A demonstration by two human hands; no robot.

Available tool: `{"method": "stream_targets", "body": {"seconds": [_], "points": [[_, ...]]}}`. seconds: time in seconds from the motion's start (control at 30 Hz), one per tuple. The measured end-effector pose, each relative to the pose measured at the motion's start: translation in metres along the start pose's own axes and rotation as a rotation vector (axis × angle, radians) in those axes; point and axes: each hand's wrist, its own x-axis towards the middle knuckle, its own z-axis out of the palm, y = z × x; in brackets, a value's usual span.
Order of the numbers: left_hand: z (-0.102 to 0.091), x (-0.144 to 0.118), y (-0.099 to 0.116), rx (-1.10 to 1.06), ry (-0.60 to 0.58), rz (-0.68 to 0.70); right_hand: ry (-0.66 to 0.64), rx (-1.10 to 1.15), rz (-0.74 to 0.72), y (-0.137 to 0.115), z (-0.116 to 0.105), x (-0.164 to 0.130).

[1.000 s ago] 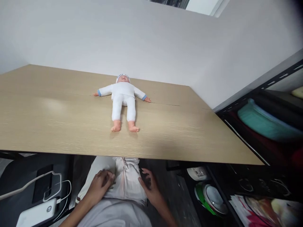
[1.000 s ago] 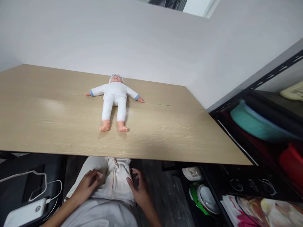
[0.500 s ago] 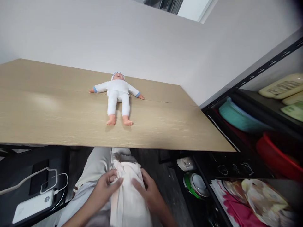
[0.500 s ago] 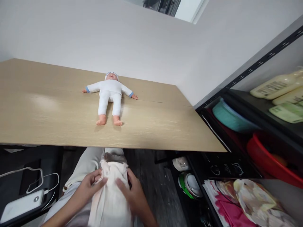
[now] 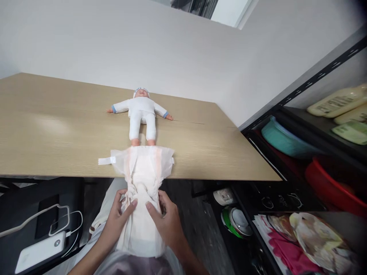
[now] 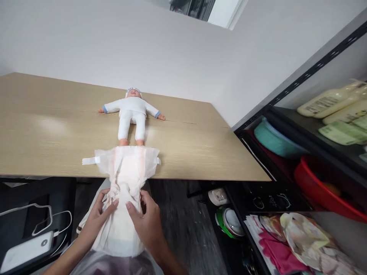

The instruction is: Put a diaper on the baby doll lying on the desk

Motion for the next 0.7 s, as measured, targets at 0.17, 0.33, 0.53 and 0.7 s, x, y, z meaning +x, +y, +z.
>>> {"method": "stream_targets", "body": {"seconds": [0.17,0.33,0.53,0.7], "points": [[-0.005,0.011,-0.015,-0.014,-0.023,-0.03,0.265,-0.346,-0.223,0.018,-0.004,0.004],[-0.004,0.005,-0.023,0.217,-0.02,0.094,0.03,-0.517,-0.462,-0.005,0.0,0.05],[-0.039,0.011,-0.004,0.606,-0.213,0.342,-0.229,-0.744,-0.452,-0.005,0.029,0.114],[-0.077,0.064,0.067,1.122,-0.149,0.868,-0.244,-0.815,-0.448,0.005,0.038,0.123]]}}
